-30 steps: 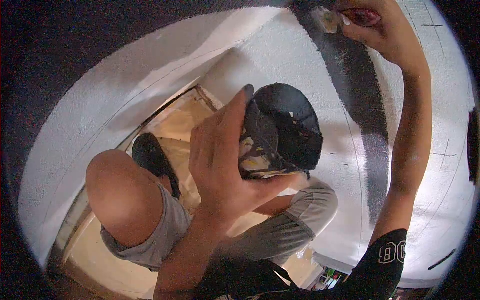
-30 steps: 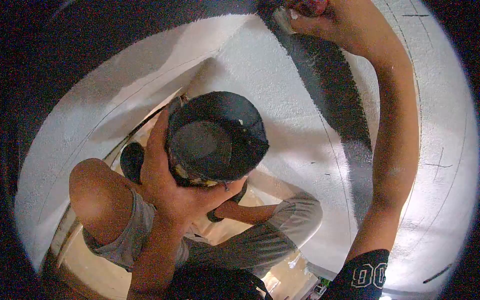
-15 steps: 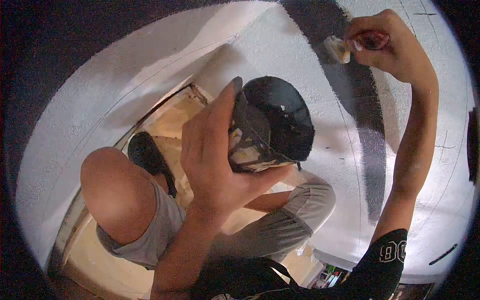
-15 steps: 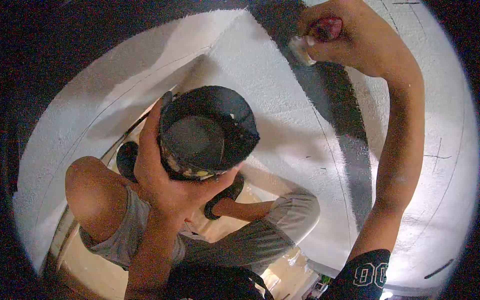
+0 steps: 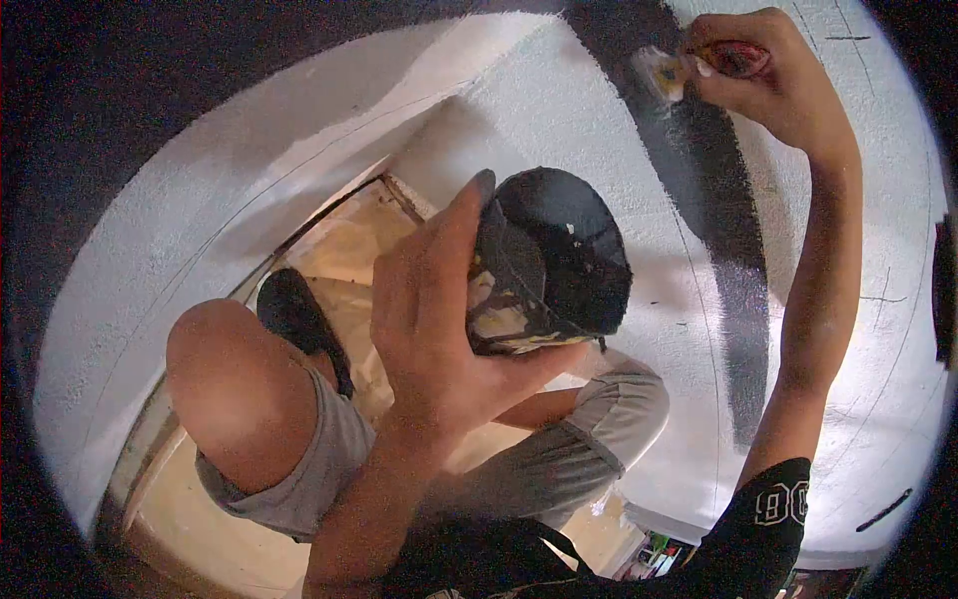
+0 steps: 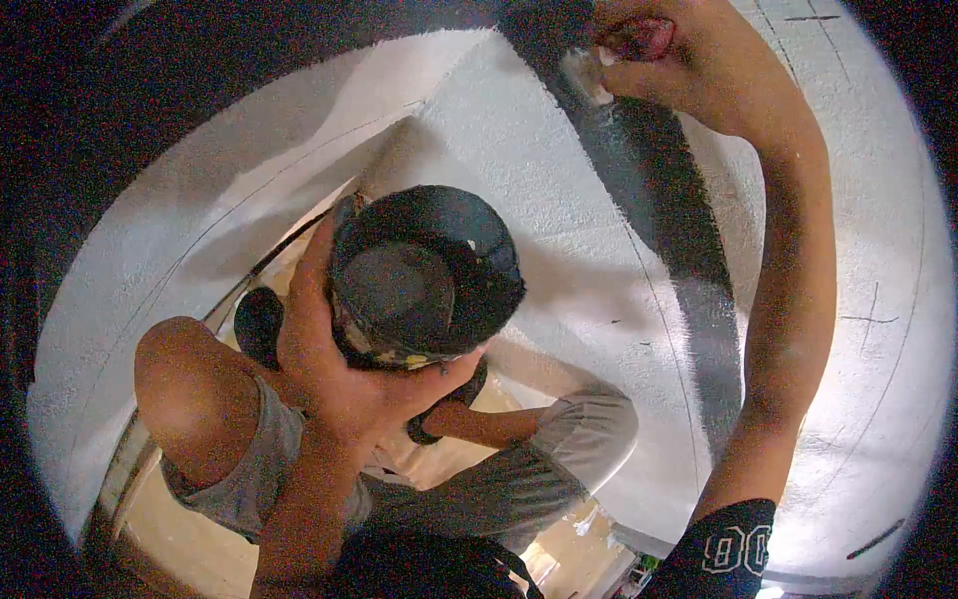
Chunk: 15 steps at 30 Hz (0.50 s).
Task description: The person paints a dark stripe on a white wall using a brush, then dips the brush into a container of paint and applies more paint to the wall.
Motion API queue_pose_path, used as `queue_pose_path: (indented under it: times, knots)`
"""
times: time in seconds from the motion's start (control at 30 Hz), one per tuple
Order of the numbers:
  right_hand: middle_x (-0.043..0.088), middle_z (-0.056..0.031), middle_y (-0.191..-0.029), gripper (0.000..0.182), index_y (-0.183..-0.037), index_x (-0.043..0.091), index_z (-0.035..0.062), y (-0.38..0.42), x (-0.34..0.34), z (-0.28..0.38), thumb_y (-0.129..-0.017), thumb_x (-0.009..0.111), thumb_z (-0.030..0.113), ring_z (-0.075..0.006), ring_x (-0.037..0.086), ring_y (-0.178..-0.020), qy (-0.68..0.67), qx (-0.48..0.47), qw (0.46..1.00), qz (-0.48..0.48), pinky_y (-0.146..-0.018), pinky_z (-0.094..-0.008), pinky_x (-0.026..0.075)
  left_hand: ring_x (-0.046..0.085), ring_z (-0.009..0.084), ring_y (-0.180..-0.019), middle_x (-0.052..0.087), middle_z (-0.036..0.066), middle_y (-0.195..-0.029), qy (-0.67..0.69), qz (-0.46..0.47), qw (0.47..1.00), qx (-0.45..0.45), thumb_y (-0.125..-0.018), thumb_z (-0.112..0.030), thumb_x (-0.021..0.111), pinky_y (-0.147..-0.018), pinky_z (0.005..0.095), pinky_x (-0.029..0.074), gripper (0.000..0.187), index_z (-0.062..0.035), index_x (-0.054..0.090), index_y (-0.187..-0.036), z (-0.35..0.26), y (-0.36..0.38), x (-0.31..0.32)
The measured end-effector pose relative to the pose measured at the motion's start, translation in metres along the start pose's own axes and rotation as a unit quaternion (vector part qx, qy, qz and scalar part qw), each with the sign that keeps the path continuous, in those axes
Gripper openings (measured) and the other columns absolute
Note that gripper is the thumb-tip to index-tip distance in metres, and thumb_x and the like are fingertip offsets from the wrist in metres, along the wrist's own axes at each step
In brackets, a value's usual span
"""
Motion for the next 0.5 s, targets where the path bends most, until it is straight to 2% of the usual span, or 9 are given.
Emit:
queue_pose_path:
  times: [0.13,0.2,0.23,0.3,0.5]
  knots:
    - [0.06,-0.0053,-0.062,0.016,-0.082,0.071,0.0008,-0.009,-0.004,0.0,-0.07,0.077,0.009,-0.0136,0.053,-0.054,0.053,0.003,0.997,-0.062,-0.053,-0.0288,0.044,0.06,0.0339,-0.116,0.057,0.022,-0.128,-0.015,0.002,1.0,-0.007,-0.05,-0.031,0.094,-0.102,0.043,0.047,0.11,0.0024,0.04,-0.14,0.002,0.0,-0.002]
    - [0.059,-0.005,-0.061,0.016,-0.082,0.071,0.001,-0.017,-0.005,-0.017,-0.07,0.076,0.009,-0.0133,0.052,-0.054,-0.012,0.05,0.996,-0.068,-0.053,-0.0283,0.043,0.06,0.0343,-0.116,0.057,0.022,-0.128,-0.021,0.004,1.0,-0.005,-0.05,-0.031,0.093,-0.102,0.0435,0.046,0.111,0.0019,0.039,-0.141,0.002,-0.001,-0.003]
    - [0.059,-0.005,-0.061,0.016,-0.082,0.071,0.001,-0.016,-0.003,-0.015,-0.07,0.076,0.009,-0.0133,0.052,-0.054,-0.013,0.05,0.996,-0.069,-0.053,-0.0283,0.043,0.06,0.0343,-0.116,0.057,0.022,-0.128,-0.021,0.004,1.0,-0.005,-0.05,-0.031,0.093,-0.102,0.0435,0.046,0.111,0.0019,0.039,-0.141,0.001,-0.001,-0.004]
    - [0.06,-0.005,-0.062,0.015,-0.082,0.07,0.001,-0.013,-0.011,0.008,-0.07,0.076,0.008,-0.0132,0.052,-0.053,0.06,0.007,0.989,-0.136,-0.053,-0.0282,0.043,0.059,0.0346,-0.116,0.057,0.022,-0.128,-0.039,0.011,0.999,-0.006,-0.049,-0.031,0.094,-0.103,0.0437,0.046,0.112,0.0022,0.039,-0.141,0.001,-0.002,-0.004]
    - [0.059,-0.0038,-0.061,0.013,-0.081,0.07,0.0019,-0.012,-0.005,-0.008,-0.072,0.075,0.008,-0.0124,0.051,-0.053,-0.009,0.029,0.999,-0.028,-0.053,-0.0287,0.042,0.06,0.0351,-0.116,0.058,0.023,-0.128,-0.008,0.008,1.0,-0.018,-0.049,-0.032,0.094,-0.102,0.0429,0.047,0.113,0.0026,0.038,-0.141,0.005,0.0,-0.001]
Point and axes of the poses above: each hand's wrist, its own y-axis away from the middle knuckle, its own x-axis out of the palm, z = x × y, the point moved 10 cm from there along -y, towards the middle knuckle
